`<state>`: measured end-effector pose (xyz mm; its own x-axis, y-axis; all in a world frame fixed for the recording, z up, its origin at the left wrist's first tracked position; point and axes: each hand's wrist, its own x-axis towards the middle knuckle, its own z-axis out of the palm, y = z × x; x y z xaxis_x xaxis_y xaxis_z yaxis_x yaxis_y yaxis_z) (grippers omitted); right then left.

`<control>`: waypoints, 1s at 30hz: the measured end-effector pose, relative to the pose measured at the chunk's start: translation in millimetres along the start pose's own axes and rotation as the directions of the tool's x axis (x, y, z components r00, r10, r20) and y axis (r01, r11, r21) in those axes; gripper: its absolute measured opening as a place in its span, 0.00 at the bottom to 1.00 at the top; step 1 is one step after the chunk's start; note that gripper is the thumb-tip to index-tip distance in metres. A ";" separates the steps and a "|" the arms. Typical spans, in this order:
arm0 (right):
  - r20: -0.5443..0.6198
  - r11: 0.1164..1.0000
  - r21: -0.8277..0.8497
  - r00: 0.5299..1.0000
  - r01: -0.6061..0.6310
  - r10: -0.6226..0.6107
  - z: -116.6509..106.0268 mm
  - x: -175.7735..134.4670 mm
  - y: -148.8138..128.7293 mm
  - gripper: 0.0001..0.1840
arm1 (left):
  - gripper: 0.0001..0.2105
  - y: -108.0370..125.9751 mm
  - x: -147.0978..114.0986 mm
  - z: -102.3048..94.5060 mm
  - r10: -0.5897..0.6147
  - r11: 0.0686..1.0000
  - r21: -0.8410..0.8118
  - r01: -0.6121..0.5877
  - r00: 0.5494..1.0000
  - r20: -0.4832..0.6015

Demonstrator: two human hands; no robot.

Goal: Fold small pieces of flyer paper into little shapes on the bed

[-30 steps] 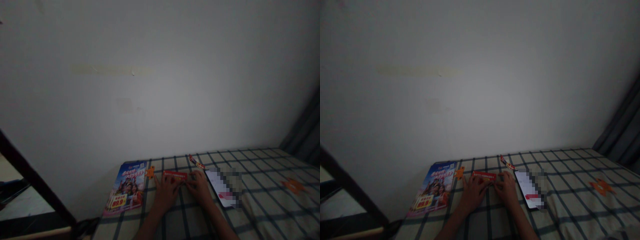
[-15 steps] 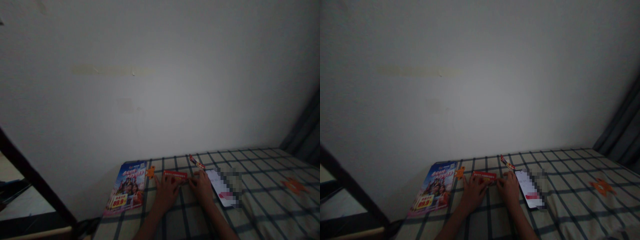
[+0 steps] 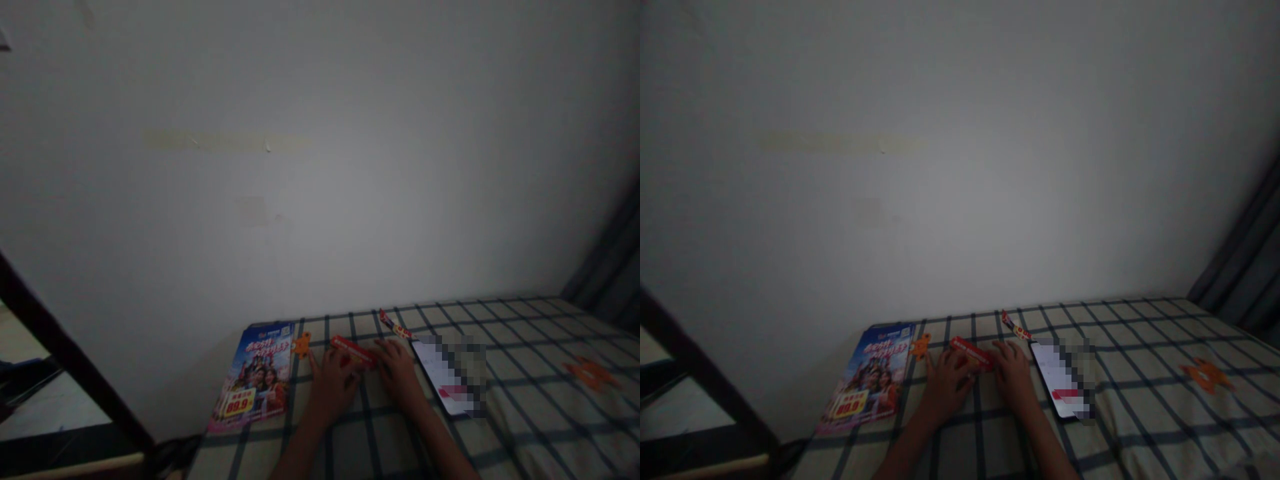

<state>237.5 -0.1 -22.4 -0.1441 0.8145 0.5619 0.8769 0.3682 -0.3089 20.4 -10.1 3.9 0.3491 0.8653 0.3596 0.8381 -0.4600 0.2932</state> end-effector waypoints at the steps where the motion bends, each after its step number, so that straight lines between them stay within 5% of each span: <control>1: 0.027 1.000 -0.007 1.000 0.008 -0.008 0.2 -0.5 -1.0 0.28 | 0.13 -0.2 0.4 -0.2 -0.004 1.000 -0.014 0.004 1.000 -0.002; 9: 0.088 1.000 0.002 0.996 0.003 -0.003 -2.0 -3.4 -6.7 0.24 | 0.12 -1.2 0.9 -3.8 0.006 0.996 -0.087 -0.009 0.999 -0.037; 17: 0.135 0.984 0.174 0.989 0.031 -0.055 -11.3 -2.4 -9.2 0.08 | 0.08 -4.3 0.5 0.2 -0.078 0.997 -0.007 0.078 0.995 -0.068; 21: 0.145 0.979 0.199 0.987 0.039 -0.069 -12.9 -1.1 -8.6 0.13 | 0.10 -6.7 0.0 2.6 -0.099 0.995 -0.012 0.098 0.993 -0.064; 26: 0.081 0.993 0.110 0.996 0.033 -0.042 -3.6 -0.7 -6.4 0.34 | 0.14 -9.5 0.6 1.0 -0.074 0.996 -0.057 0.074 0.997 0.001; 30: 0.054 0.998 0.004 0.996 0.064 -0.064 4.4 -2.6 -5.5 0.28 | 0.14 -9.1 1.5 -0.5 -0.102 0.990 -0.095 0.100 0.994 -0.022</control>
<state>231.1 -2.3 -25.5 -0.2245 0.8125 0.5379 0.8644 0.4210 -0.2751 13.0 -4.7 2.3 0.2519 0.9033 0.3473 0.8253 -0.3880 0.4102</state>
